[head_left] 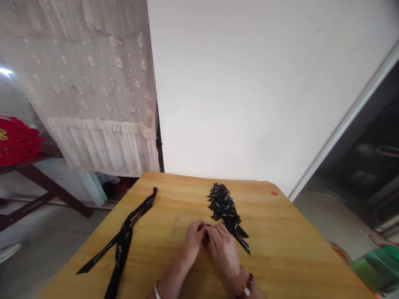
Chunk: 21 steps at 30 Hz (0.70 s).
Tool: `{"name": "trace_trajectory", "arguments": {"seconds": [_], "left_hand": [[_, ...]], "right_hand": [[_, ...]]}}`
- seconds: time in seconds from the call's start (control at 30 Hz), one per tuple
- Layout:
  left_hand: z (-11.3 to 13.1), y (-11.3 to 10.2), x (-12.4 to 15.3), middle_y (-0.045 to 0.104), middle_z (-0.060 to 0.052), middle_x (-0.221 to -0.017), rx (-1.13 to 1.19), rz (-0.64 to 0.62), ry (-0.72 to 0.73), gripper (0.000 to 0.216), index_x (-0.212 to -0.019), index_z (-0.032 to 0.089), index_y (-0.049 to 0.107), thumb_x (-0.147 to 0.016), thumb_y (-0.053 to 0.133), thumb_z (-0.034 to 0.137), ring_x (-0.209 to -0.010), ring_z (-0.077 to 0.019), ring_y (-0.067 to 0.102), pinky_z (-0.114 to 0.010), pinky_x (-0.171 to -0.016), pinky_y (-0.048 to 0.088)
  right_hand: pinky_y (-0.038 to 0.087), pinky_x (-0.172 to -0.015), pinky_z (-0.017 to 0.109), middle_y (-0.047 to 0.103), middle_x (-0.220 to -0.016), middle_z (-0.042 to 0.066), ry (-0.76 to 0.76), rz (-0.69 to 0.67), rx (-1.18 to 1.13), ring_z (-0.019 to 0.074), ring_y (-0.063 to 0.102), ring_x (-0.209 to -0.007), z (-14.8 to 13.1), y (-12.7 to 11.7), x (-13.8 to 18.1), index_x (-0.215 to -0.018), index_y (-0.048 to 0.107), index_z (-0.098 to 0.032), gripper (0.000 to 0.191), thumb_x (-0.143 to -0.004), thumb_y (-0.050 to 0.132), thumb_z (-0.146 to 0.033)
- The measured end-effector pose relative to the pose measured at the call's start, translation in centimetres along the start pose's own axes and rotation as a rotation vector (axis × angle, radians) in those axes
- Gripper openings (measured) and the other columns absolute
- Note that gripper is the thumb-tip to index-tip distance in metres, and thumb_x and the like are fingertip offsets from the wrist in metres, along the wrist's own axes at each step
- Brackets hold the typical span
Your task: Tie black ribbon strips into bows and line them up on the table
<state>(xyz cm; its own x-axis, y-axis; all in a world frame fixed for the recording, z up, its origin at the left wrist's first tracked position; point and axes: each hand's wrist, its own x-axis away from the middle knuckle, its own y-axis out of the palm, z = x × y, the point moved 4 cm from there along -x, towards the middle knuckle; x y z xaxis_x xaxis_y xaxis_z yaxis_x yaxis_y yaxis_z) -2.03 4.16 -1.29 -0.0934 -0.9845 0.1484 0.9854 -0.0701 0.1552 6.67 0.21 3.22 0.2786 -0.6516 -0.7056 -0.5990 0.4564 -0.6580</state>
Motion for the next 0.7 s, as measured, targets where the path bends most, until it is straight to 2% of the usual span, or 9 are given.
{"name": "trace_trajectory", "arguments": {"seconds": [0.07,0.2,0.33,0.4,0.5,0.7], "left_hand": [[0.0,0.3,0.3,0.044,0.006,-0.038,0.116,-0.053,-0.06,0.017,-0.05,0.017,0.046,-0.061,0.054,0.026,-0.032,-0.0081,0.041,-0.019,-0.034,0.028],[1.1,0.5,1.1,0.046,0.006,-0.042,0.346,-0.152,-0.081,0.016,-0.057,0.014,0.05,-0.059,0.062,0.024,-0.032,-0.0053,0.041,-0.016,-0.032,0.027],[1.8,0.2,1.4,0.055,0.003,-0.052,0.455,-0.147,-0.149,0.017,-0.064,0.013,0.055,-0.056,0.067,0.022,-0.036,-0.0052,0.047,-0.015,-0.035,0.031],[1.9,0.1,1.4,0.059,0.001,-0.056,0.501,-0.147,-0.173,0.019,-0.068,0.013,0.057,-0.059,0.066,0.027,-0.039,-0.0066,0.051,-0.015,-0.035,0.033],[1.7,0.0,1.2,0.059,-0.001,-0.056,0.527,-0.173,-0.168,0.023,-0.067,0.012,0.058,-0.064,0.063,0.033,-0.041,-0.0073,0.052,-0.015,-0.035,0.034],[1.5,-0.1,0.7,0.059,-0.001,-0.055,0.452,-0.251,-0.141,0.018,-0.065,0.011,0.056,-0.059,0.069,0.021,-0.041,-0.0087,0.054,-0.015,-0.036,0.037]], "right_hand": [[0.038,-0.053,0.027,0.053,-0.058,0.002,-0.002,-0.001,-0.022,0.0153,0.045,-0.056,0.0,0.0,0.1,-0.068,0.054,-0.019,0.026,-0.084,0.034,-0.013],[0.042,-0.056,0.027,0.056,-0.065,0.003,0.051,0.055,-0.152,0.0149,0.049,-0.062,0.3,-0.3,0.4,-0.076,0.056,-0.019,0.023,-0.083,0.036,-0.012],[0.044,-0.057,0.025,0.058,-0.069,0.003,0.188,0.128,-0.267,0.0145,0.053,-0.063,1.2,-0.6,0.6,-0.077,0.056,-0.019,0.018,-0.082,0.04,-0.014],[0.045,-0.056,0.024,0.059,-0.068,0.003,0.255,0.148,-0.297,0.0142,0.055,-0.062,1.7,-0.5,0.7,-0.076,0.056,-0.019,0.017,-0.082,0.041,-0.017],[0.046,-0.058,0.023,0.06,-0.069,0.003,0.323,0.147,-0.331,0.0141,0.056,-0.063,2.2,-0.2,0.8,-0.077,0.057,-0.018,0.016,-0.082,0.042,-0.02],[0.046,-0.059,0.022,0.06,-0.069,0.003,0.368,0.142,-0.364,0.0138,0.057,-0.063,2.6,0.1,1.0,-0.075,0.057,-0.018,0.015,-0.081,0.043,-0.021]]}}
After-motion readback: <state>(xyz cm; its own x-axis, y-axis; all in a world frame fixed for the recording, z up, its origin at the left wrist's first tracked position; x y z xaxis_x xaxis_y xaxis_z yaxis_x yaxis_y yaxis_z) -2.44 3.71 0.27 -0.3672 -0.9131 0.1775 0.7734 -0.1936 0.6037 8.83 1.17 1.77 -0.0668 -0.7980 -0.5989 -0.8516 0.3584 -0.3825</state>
